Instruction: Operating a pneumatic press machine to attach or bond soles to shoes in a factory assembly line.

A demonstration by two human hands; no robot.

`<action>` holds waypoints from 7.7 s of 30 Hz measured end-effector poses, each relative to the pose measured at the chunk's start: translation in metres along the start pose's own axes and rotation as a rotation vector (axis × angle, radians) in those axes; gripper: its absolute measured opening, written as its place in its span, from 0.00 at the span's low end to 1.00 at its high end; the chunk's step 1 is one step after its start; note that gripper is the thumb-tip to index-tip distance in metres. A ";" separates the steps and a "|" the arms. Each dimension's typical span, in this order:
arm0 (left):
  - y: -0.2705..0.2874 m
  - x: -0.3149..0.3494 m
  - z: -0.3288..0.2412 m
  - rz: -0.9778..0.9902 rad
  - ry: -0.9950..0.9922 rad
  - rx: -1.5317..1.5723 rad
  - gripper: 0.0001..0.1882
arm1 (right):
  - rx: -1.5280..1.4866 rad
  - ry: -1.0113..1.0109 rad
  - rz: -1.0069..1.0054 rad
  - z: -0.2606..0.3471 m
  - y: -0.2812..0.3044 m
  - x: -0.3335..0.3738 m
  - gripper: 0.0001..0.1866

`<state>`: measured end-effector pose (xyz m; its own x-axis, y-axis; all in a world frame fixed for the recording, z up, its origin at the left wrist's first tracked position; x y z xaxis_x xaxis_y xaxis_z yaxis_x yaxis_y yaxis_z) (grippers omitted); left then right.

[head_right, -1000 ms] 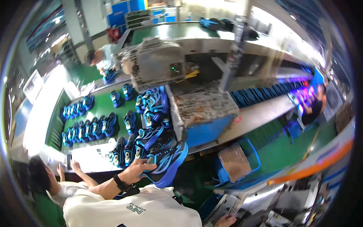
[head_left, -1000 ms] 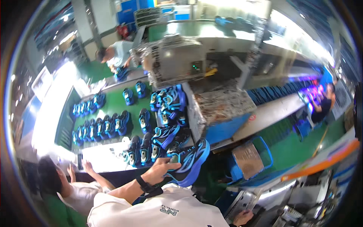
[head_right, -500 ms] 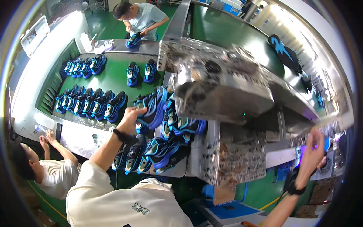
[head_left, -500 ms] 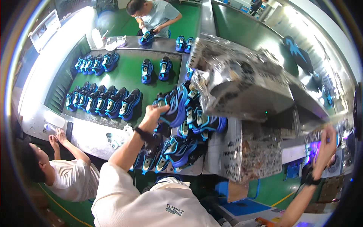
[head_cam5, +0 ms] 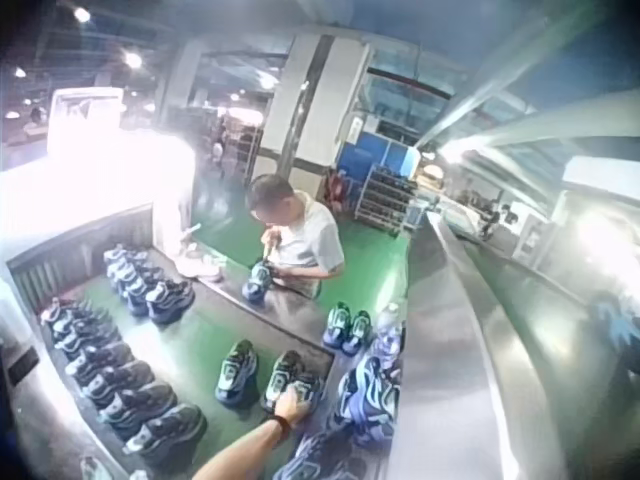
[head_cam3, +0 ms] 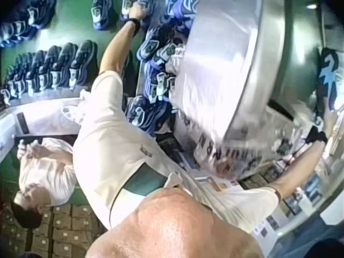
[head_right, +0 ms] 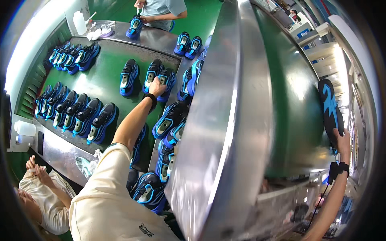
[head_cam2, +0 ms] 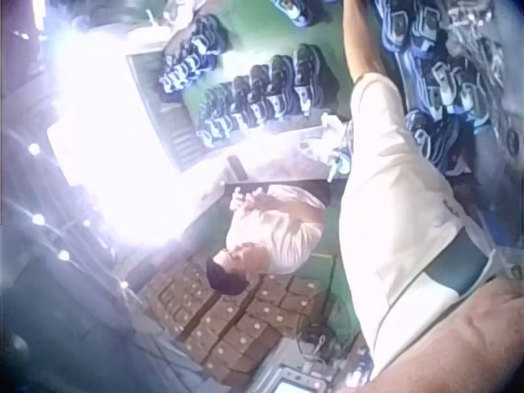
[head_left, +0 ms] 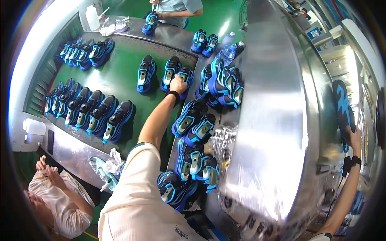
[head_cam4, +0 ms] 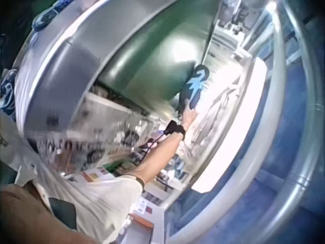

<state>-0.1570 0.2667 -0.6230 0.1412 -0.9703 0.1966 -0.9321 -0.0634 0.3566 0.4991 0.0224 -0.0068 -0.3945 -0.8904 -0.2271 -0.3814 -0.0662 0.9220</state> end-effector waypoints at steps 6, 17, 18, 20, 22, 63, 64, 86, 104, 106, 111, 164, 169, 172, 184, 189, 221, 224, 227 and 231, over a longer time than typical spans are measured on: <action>0.002 0.018 0.025 0.013 -0.330 0.120 0.38 | -0.280 -0.096 0.143 0.022 -0.010 -0.025 0.22; 0.073 0.397 -0.096 0.492 0.022 0.863 0.18 | 0.168 0.050 -0.424 0.148 0.089 0.122 0.35; 0.062 0.436 -0.122 0.776 -0.023 0.846 0.19 | 0.191 0.138 -0.532 0.146 0.103 0.154 0.37; 0.043 0.517 -0.157 1.329 0.220 0.965 0.25 | 0.141 0.204 -0.787 0.133 0.130 0.227 0.41; 0.032 0.575 -0.194 1.639 0.412 1.040 0.33 | 0.157 0.235 -0.965 0.117 0.152 0.303 0.44; -0.066 1.636 0.086 2.447 -0.301 -0.322 0.24 | 0.143 -2.294 -1.401 0.205 0.141 1.495 0.31; -0.077 1.648 0.097 2.348 -0.570 -0.420 0.32 | 0.184 -2.287 -1.375 0.207 0.145 1.494 0.32; -0.090 1.300 -0.097 2.450 0.567 -0.525 0.25 | -0.045 -2.278 0.434 -0.215 -0.014 1.548 0.31; -0.006 1.054 -0.072 1.574 0.484 0.115 0.18 | 0.018 -1.569 0.025 -0.138 -0.050 1.382 0.24; 0.013 1.042 -0.057 1.516 0.543 0.189 0.18 | -0.114 -1.367 -0.116 -0.082 -0.069 1.312 0.16; 0.059 0.984 -0.028 1.258 0.439 0.175 0.17 | -0.234 -1.106 0.023 0.017 -0.189 1.203 0.07; 0.289 0.770 0.051 -0.077 0.550 0.862 0.06 | -0.761 -0.439 0.302 0.352 -0.325 0.767 0.43; 0.275 0.764 0.055 -0.066 0.619 0.950 0.08 | -0.782 -0.408 0.248 0.342 -0.297 0.761 0.40; 0.272 0.761 0.054 -0.045 0.586 0.896 0.08 | -0.890 -0.241 -0.096 0.328 -0.248 0.775 0.32; 0.282 0.766 0.067 -0.114 0.579 0.935 0.08 | -0.867 -0.253 0.530 0.453 -0.310 0.715 0.61; 0.283 0.760 0.058 -0.118 0.525 0.840 0.08 | -0.971 -0.100 0.595 0.445 -0.309 0.708 0.62; 0.052 0.620 0.020 0.324 -0.287 -0.338 0.34 | -1.448 -0.637 0.115 0.084 -0.190 0.843 0.18; 0.065 0.624 0.003 0.235 -0.363 -0.294 0.41 | -1.310 -0.468 -0.231 0.022 -0.077 0.750 0.15; 0.054 0.617 -0.001 0.315 -0.436 -0.248 0.44 | -1.065 -0.354 -0.386 0.006 0.016 0.645 0.13; 0.034 0.596 0.010 0.436 -0.384 -0.214 0.48 | -0.544 0.077 -0.611 0.042 0.113 0.496 0.15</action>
<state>-0.1074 -0.3163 -0.5031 -0.4052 -0.9135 0.0368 -0.7838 0.3679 0.5003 0.2252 -0.4076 -0.0280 -0.1823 -0.6540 -0.7342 -0.0435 -0.7406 0.6705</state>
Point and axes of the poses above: each hand's wrist, its own x-axis away from the middle knuckle, its own y-axis out of the back of the hand, z = x × y, the point moved 7 cm from there along -x, towards the middle knuckle, and after that the axes turned 15 degrees about x, right-handed, at the moved point
